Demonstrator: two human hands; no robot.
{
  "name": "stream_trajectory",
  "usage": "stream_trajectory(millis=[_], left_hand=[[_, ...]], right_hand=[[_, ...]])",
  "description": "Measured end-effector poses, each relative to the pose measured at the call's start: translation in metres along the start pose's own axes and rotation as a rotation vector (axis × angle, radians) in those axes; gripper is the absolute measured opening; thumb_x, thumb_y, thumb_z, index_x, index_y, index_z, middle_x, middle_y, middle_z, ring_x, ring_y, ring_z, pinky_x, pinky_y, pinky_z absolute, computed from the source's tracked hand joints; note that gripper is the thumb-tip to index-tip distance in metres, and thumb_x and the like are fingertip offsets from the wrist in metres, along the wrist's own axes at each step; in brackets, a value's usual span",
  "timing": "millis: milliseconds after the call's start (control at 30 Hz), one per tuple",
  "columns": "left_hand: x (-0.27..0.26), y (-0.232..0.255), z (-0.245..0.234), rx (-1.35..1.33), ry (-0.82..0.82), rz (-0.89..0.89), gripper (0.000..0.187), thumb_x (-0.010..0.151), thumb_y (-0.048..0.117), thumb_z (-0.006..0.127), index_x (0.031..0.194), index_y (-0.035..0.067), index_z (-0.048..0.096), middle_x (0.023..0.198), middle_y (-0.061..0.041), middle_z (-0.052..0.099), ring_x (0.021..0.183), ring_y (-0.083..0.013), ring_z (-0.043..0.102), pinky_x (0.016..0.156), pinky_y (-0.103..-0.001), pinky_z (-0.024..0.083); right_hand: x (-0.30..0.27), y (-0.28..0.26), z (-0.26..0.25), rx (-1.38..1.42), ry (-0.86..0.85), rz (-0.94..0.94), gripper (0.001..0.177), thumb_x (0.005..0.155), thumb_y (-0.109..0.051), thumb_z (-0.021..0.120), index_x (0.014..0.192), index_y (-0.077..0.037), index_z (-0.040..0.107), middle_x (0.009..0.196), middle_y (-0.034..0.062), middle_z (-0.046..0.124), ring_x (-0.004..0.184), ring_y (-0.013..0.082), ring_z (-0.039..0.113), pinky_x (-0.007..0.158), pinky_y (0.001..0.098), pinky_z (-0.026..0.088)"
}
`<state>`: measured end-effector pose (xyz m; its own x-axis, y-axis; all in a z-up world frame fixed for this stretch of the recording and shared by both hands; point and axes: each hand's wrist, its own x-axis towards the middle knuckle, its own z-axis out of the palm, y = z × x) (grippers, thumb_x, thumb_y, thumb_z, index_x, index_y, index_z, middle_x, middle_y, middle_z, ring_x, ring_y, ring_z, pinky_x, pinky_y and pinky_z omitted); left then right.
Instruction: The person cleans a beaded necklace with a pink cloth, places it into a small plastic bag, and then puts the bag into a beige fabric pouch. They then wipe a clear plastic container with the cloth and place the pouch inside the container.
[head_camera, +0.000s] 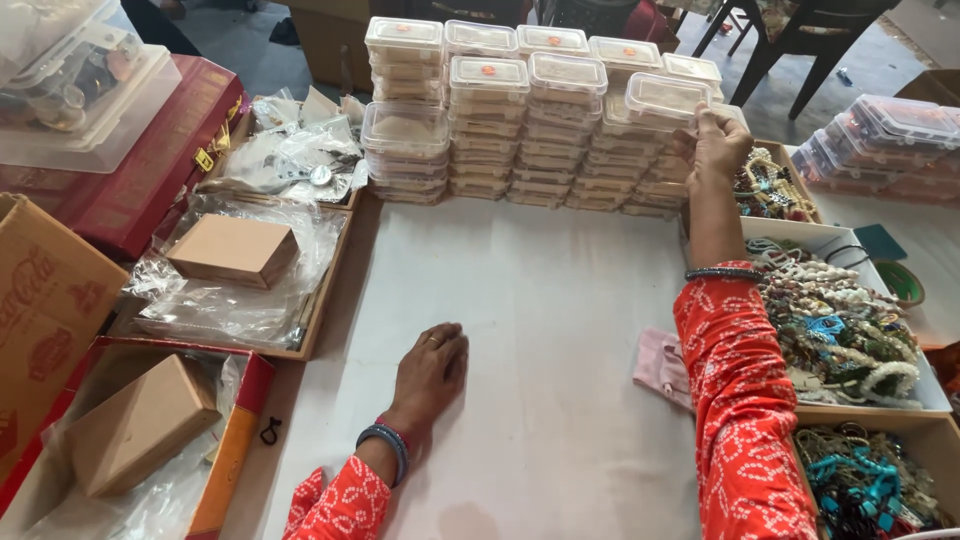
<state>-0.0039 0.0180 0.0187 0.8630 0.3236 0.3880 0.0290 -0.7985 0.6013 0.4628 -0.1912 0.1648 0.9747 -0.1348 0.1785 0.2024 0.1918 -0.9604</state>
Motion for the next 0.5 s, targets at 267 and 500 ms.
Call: stream_trajectory(millis=[267, 500], left_hand=[[0.001, -0.002, 0.000, -0.006, -0.006, -0.015, 0.019, 0.090, 0.011, 0.065, 0.106, 0.006, 0.074, 0.126, -0.007, 0.070, 0.123, -0.0261, 0.061, 0.096, -0.039, 0.054], [0.002, -0.002, -0.001, 0.005, -0.024, -0.013, 0.021, 0.090, 0.012, 0.065, 0.108, 0.005, 0.074, 0.128, -0.007, 0.069, 0.123, -0.0257, 0.061, 0.096, -0.039, 0.054]], right_hand=[[0.037, 0.033, 0.012, -0.555, 0.115, -0.290, 0.026, 0.090, -0.025, 0.085, 0.085, -0.004, 0.071, 0.079, 0.0100, 0.079, 0.059, 0.0131, 0.076, 0.048, 0.0249, 0.056], [0.020, 0.013, 0.025, -0.508, 0.096, -0.292, 0.009, 0.089, -0.016, 0.080, 0.090, -0.009, 0.075, 0.081, 0.0044, 0.078, 0.064, 0.0089, 0.077, 0.049, 0.0241, 0.061]])
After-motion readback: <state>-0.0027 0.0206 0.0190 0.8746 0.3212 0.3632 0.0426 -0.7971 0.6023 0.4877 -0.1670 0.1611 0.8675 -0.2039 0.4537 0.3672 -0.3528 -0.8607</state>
